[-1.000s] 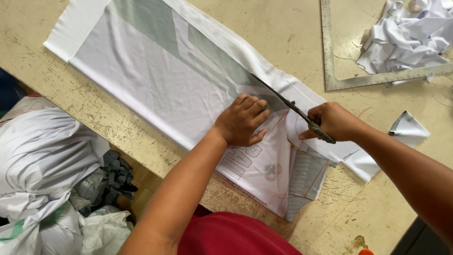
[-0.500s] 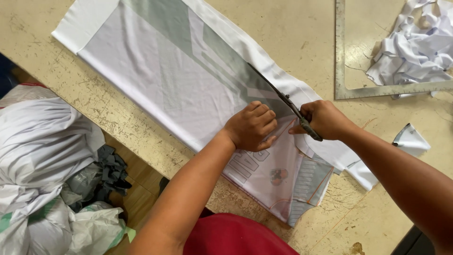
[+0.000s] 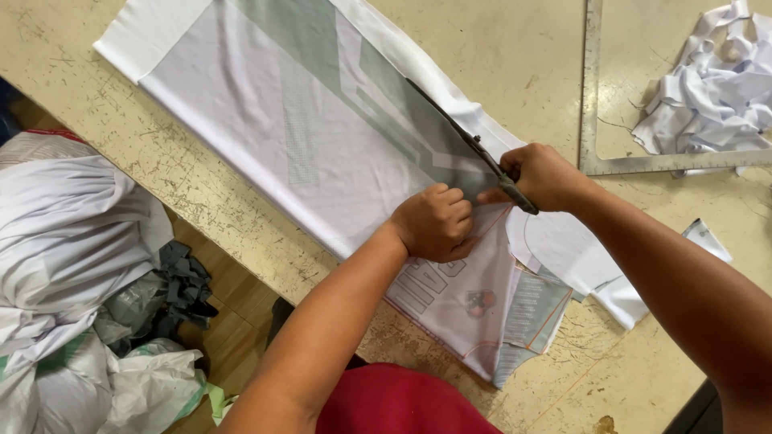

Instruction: Marking a pattern on a printed fabric piece with chalk and a ruler, then cutting it out with scissors and folding it.

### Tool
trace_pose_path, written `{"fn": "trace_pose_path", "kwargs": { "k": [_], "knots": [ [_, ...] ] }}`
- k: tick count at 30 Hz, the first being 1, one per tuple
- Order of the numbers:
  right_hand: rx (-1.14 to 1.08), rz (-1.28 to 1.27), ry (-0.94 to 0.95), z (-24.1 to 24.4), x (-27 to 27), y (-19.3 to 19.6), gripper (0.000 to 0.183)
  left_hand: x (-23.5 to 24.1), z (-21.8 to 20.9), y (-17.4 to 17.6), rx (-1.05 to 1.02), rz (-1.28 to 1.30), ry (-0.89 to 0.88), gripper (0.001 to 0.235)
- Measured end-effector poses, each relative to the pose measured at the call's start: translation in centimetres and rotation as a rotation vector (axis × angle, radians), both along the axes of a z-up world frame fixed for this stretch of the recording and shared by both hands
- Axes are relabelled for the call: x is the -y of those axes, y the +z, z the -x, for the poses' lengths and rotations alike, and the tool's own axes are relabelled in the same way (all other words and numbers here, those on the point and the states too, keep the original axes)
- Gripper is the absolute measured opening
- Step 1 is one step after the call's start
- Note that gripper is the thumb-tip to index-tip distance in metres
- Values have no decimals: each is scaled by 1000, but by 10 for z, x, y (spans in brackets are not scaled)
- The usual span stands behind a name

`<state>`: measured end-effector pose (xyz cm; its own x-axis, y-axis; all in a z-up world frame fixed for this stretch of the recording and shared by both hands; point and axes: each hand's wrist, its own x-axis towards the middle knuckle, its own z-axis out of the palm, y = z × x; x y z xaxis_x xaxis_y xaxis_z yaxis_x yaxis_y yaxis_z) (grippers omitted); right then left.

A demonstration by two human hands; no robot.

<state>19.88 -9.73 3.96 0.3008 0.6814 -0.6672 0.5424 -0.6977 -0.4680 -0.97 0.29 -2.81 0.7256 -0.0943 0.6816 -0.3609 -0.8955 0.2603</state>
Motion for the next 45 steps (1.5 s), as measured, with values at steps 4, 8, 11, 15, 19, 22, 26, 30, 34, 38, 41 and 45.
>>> {"fn": "trace_pose_path", "kwargs": {
  "k": [4, 8, 11, 15, 19, 22, 26, 30, 34, 38, 41, 45],
  "knots": [
    [-75, 1, -95, 2, -1, 6, 41, 2, 0, 2, -29, 50, 5, 35],
    [-155, 15, -106, -6, -17, 9, 44, 1, -2, -2, -15, 45, 19, 35],
    [-139, 24, -71, -8, -40, 4, 47, 3, -1, -5, -32, 64, 10, 36],
    [-159, -14, -123, 7, -70, 20, 42, 4, -3, -8, -13, 113, -24, 33],
    [-150, 9, -140, 13, -75, 22, 37, 7, -1, -15, -50, 123, -15, 35],
    [-165, 11, -163, 5, -80, 17, 40, 9, -2, -18, -99, 86, -10, 36],
    [-207, -14, -187, 10, -107, 15, 44, 6, 1, -12, -285, 139, -108, 43],
    [-173, -38, -190, 20, -140, 26, 40, -5, -4, 7, -501, 302, -123, 47],
    [-168, 20, -219, 18, -140, 14, 39, -17, -3, 20, -540, 399, -172, 49],
    [-152, 141, -215, 21, -153, 32, 39, -37, -1, 35, -511, 590, -231, 48],
    [-121, 176, -127, 23, -154, 32, 52, -42, 1, 36, -551, 656, -279, 47],
    [-30, 184, -28, 28, -178, 36, 65, -39, 0, 29, -546, 707, -311, 43]
  ]
}}
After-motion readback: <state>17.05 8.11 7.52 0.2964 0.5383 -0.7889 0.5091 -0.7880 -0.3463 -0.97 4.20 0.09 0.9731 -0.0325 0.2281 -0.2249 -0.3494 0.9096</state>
